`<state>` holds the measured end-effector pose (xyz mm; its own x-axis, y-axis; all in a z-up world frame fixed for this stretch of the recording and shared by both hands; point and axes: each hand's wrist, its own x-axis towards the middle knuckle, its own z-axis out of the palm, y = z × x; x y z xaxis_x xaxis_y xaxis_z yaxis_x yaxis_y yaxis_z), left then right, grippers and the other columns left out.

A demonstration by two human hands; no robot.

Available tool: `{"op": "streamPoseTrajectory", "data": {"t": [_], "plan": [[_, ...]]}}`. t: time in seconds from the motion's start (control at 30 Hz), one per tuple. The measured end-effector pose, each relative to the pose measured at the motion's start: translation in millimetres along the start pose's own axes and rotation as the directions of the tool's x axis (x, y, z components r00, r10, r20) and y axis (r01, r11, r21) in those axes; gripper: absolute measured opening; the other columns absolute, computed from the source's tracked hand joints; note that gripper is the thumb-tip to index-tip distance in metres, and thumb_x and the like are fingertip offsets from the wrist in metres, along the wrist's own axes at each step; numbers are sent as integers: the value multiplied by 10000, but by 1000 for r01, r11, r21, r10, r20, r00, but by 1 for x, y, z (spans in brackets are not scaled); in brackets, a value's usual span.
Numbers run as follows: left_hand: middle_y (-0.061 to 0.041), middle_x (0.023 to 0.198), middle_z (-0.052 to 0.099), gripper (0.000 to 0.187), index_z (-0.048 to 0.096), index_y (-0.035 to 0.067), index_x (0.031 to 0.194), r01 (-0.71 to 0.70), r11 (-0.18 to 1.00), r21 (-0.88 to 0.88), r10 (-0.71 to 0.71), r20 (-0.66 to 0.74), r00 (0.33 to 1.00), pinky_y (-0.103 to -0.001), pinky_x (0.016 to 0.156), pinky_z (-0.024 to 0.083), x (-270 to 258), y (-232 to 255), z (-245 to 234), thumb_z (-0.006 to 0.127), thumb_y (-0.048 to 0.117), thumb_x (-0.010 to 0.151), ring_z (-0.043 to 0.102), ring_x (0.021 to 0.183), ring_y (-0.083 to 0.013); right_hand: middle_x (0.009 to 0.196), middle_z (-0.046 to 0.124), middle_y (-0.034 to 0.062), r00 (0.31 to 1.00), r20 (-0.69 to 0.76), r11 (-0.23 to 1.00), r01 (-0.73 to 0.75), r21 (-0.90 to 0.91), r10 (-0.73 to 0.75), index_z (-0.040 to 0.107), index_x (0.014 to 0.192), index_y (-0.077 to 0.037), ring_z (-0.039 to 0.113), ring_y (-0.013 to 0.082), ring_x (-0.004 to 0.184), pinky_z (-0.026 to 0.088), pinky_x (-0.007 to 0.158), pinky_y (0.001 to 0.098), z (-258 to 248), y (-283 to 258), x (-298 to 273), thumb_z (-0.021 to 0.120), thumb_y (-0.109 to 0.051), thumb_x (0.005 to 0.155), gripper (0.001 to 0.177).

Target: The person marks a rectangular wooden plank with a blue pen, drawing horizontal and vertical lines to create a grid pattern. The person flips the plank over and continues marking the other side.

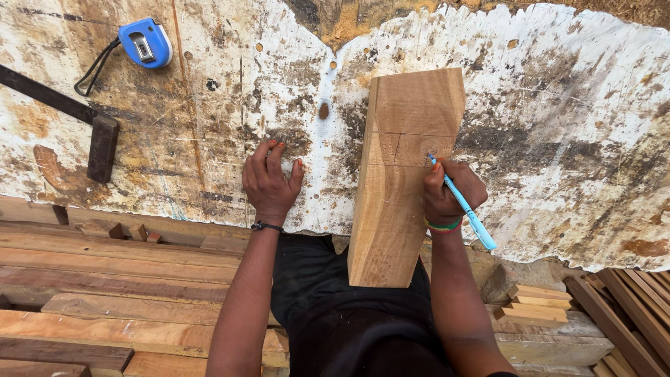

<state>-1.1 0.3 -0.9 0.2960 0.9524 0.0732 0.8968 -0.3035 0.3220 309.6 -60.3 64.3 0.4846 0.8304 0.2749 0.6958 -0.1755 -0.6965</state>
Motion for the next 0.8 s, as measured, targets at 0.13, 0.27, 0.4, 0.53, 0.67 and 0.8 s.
{"op": "streamPoseTrajectory", "data": {"t": [0.13, 0.27, 0.4, 0.53, 0.67, 0.8], "plan": [[-82, 1275, 554, 356, 590, 114, 1260, 7, 1000, -10, -7, 1, 1000, -436, 845, 532, 1, 1, -2, 634, 390, 1040, 616, 1022, -239, 698, 655, 152, 1000, -2, 1000, -5, -13, 5, 704, 842, 57, 633, 252, 583, 461, 548, 356, 1, 0, 1, 669, -44, 910, 127], [-83, 1269, 555, 354, 591, 113, 1260, 5, 1000, -9, -5, -2, 1000, -439, 845, 535, 2, 1, -2, 636, 385, 1038, 615, 1021, -239, 685, 651, 144, 999, 7, 999, -35, 0, 35, 719, 861, 62, 619, 239, 565, 447, 543, 351, 0, 0, 1, 666, -65, 933, 155], [-85, 1273, 556, 355, 584, 114, 1260, -9, 1000, 2, 9, -21, 1000, -433, 842, 539, -2, -1, 1, 626, 393, 1044, 618, 1036, -242, 667, 636, 141, 999, -22, 1000, -24, 2, 24, 718, 852, 55, 615, 233, 567, 444, 541, 349, 1, 0, 3, 688, -104, 960, 195], [-87, 1252, 559, 364, 586, 118, 1267, 5, 1000, 1, -5, -1, 1000, -416, 815, 537, -3, -4, 5, 604, 410, 1049, 618, 1015, -230, 649, 661, 96, 1000, -3, 996, -28, 86, 29, 726, 920, 58, 671, 196, 585, 501, 563, 308, 0, -6, 9, 665, -113, 1018, 207], [-95, 1257, 557, 376, 582, 119, 1272, 0, 1000, 15, 0, -6, 1000, -418, 822, 535, -5, -5, 7, 594, 420, 1047, 618, 1021, -232, 636, 662, 74, 996, 45, 989, -81, 125, 76, 719, 990, 73, 708, 173, 616, 534, 598, 279, -2, -13, 12, 633, -117, 1070, 223], [-101, 1277, 558, 379, 585, 115, 1284, -3, 1000, 4, 3, -5, 1000, -425, 828, 532, -4, -4, 5, 606, 408, 1045, 618, 1029, -240, 708, 682, 124, 992, 27, 967, -127, 222, 124, 707, 1018, 93, 717, 178, 638, 545, 581, 275, 2, -13, 12, 645, -122, 1075, 231]]}}
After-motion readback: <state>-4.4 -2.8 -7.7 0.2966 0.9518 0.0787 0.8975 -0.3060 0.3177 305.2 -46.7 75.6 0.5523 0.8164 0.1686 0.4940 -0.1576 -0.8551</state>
